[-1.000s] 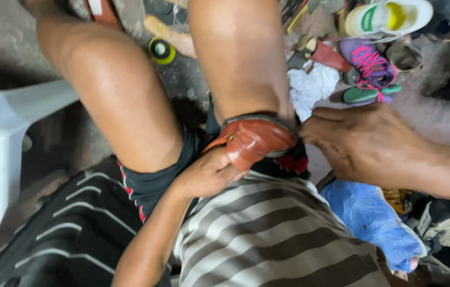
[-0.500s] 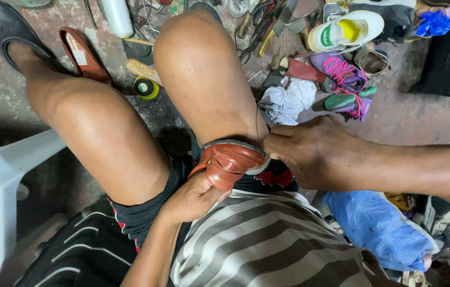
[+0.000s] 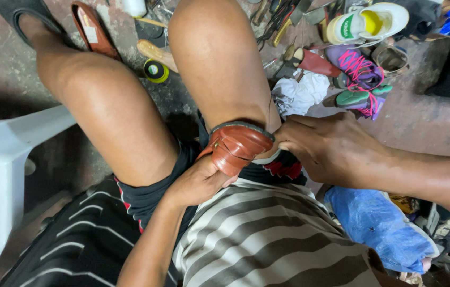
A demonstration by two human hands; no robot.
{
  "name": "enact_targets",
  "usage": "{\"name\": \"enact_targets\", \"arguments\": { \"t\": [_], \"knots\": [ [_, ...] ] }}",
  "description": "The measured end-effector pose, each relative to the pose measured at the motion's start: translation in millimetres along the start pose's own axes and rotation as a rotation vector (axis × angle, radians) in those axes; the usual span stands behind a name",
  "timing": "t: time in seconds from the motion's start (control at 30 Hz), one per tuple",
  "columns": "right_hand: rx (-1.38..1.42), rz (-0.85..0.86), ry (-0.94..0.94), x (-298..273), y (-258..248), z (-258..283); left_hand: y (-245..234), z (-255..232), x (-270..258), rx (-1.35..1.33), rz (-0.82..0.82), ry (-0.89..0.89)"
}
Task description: The person is repairing a brown leather shoe by hand-stitching the sole to the upper. They use a needle and thread, repeatedly pulling the thread through the shoe while holding it between their legs.
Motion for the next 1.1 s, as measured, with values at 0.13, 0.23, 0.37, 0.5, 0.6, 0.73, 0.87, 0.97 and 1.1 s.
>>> {"name": "enact_targets", "arguments": {
  "t": [0.13, 0.23, 0.37, 0.5, 0.6, 0.73, 0.87, 0.97, 1.1],
  "knots": [
    [0.137, -0.128, -0.213, -3, 5, -1, 4, 3, -10, -0.030, -0.075, -0.139],
    [-0.022, -0.112, -0.208, -3, 0, -7, 5, -2, -12, 0.068, -0.074, -0.006],
    [-0.198, -0.215, -0.308, -2, -1, -9, 6, -10, -6, 0.087, -0.072, 0.075],
    [-0.276, -0.213, -0.387, 6, 3, -14, 6, -6, -5, 0.053, -0.083, 0.085],
    [-0.320, -0.281, -0.485, 14, 2, -22, 6, 0, -14, 0.059, -0.101, 0.065],
    [-0.364, -0.521, -0.534, 22, 1, -30, 12, 5, -26, -0.062, -0.239, -0.191],
    [-0.321, -0.611, -0.424, 29, 0, -43, 33, -7, -37, -0.060, -0.486, -0.350],
    [-0.300, -0.620, -0.380, 32, 4, -54, 40, -18, -34, -0.030, -0.609, -0.259],
    [-0.362, -0.565, -0.341, 34, 9, -70, 45, -34, -35, -0.113, -0.634, -0.192]
  ]
}}
Point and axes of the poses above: each hand's wrist, its own x-axis towards the middle knuckle, its own y-axis out of the palm, z = x × y, the point moved 1 cm from there along x, towards the middle knuckle, and after that the axes turned 15 degrees about y, right-handed, at the moved point
